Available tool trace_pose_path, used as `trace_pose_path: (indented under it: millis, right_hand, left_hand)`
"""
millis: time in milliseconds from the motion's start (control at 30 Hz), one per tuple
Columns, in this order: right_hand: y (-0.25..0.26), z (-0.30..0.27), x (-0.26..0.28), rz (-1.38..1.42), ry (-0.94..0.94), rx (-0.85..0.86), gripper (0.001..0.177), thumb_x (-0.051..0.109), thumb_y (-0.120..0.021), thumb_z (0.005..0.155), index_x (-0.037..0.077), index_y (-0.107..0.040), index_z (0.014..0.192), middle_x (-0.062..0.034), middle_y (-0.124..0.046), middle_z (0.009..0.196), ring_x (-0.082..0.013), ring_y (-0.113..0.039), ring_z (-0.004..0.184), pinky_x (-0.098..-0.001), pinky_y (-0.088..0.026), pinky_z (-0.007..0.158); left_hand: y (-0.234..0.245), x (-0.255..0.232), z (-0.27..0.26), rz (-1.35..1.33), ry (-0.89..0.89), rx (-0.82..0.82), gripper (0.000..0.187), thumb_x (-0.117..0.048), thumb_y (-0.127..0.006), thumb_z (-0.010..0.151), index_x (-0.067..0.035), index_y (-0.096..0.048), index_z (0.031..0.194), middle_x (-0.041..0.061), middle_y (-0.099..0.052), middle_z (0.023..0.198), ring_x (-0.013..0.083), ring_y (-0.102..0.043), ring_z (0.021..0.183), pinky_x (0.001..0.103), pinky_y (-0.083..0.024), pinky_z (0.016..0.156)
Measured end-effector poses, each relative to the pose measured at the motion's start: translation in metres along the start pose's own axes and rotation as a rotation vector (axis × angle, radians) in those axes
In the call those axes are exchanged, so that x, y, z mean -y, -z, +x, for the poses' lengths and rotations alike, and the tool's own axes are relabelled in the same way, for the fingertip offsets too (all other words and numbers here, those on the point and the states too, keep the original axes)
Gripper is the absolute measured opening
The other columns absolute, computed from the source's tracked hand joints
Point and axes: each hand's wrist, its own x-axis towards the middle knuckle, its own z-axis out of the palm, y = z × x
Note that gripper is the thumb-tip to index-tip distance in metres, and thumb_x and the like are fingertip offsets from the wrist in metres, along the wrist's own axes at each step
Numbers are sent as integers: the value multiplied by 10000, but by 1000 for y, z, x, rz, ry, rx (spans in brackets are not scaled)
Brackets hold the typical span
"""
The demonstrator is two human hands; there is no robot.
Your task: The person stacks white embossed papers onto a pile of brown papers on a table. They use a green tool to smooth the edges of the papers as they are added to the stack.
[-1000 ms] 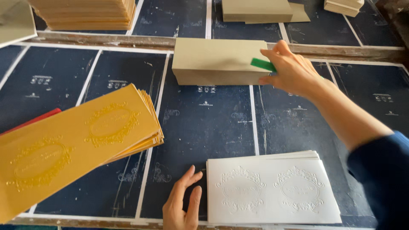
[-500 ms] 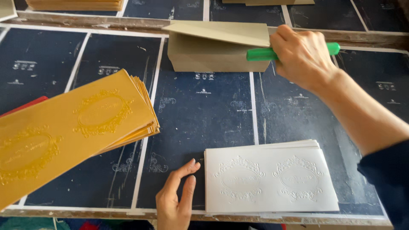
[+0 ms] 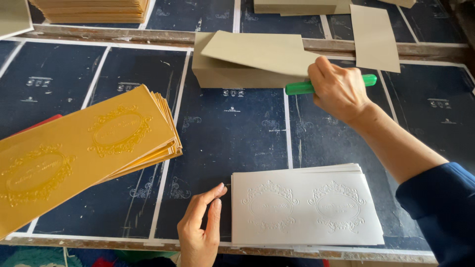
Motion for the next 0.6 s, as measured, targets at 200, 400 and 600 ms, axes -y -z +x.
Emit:
trace_pose_path:
  millis: [200,400,600]
  right_hand:
    - [8,30,-26,566,-447,585,313,314,-846,814,75,-643,813,-86,-609,704,-261,-559,632,-396,-409,583]
    - [33,22,-17,323,-250,423,524,439,-736,900,10,-588,1160,-124,-601,1072,-338,-630,708,-470,-535,586]
    - [29,22,-4,280,-133,521,402,374,-718,925,16,-625,1081,-94,-568,983,-275,-656,618,-408,-572,507]
  left_hand:
    - [9,-5,10,-17,53,43,259,-110,-533,956,-69,-687,1160,69,-768,1050,149,-739,992,269,-553,910]
    - [12,-16,15,-24,98,92,252,-133,-527,965,-81,-676,1162,63,-767,1072,147,-746,1021,267,-569,922]
    - [8,-22,15,-14,63,111,248,-130,-529,964,-76,-684,1150,57,-768,1061,141,-741,1007,260,-559,918]
